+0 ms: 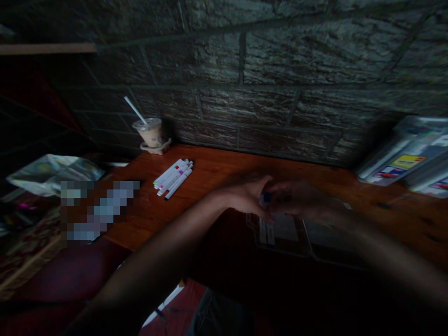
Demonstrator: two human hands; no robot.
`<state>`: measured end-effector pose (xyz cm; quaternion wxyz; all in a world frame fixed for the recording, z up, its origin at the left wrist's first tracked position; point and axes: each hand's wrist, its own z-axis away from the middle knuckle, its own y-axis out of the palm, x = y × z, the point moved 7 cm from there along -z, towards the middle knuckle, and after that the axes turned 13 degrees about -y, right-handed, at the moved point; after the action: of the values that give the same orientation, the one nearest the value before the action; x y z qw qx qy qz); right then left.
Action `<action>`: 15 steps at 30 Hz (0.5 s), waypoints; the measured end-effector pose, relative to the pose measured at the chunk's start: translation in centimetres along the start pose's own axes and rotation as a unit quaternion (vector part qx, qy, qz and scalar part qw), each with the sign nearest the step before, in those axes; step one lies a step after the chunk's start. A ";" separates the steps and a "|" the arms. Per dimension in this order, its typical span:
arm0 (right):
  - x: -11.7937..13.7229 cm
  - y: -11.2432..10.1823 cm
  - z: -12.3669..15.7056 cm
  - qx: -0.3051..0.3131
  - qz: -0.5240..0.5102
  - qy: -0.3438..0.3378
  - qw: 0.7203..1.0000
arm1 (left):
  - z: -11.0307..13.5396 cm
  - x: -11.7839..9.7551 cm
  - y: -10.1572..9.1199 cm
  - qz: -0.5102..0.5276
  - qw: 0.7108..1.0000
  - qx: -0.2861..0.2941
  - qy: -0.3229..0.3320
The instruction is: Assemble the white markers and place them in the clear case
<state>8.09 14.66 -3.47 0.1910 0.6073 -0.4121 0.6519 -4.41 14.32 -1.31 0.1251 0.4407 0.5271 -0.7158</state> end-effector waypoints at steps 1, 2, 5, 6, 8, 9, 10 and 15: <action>-0.2 0.1 0.1 0.002 -0.002 0.014 1.000 | 0.0 -0.1 0.0 -0.002 1.000 -0.002 0.004; -0.3 0.1 0.1 0.003 -0.006 0.027 1.000 | 0.1 -0.1 -0.1 -0.004 1.000 -0.004 0.006; -0.3 0.2 0.3 -0.003 -0.018 0.031 0.999 | 0.2 -0.1 -0.1 -0.012 1.000 -0.007 0.006; -0.2 0.1 0.3 -0.009 -0.015 0.026 0.999 | 0.2 -0.1 0.0 -0.022 1.000 -0.002 0.000; -0.1 0.2 0.3 -0.003 -0.006 0.023 1.000 | 0.2 0.0 0.3 -0.051 0.999 0.015 -0.014; -0.1 0.2 0.3 0.001 0.003 0.029 1.000 | 0.2 0.0 0.4 -0.063 0.998 0.021 -0.020; -0.2 0.3 0.3 0.016 0.015 0.038 0.999 | 0.2 0.0 0.5 -0.073 0.997 0.031 -0.025; 0.1 0.3 0.3 0.034 0.050 0.042 0.997 | 0.5 0.1 0.7 -0.044 0.994 0.084 -0.048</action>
<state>8.08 14.21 -3.45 0.1552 0.5639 -0.4110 0.6993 -4.26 13.67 -1.75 0.0806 0.3910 0.4773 -0.7829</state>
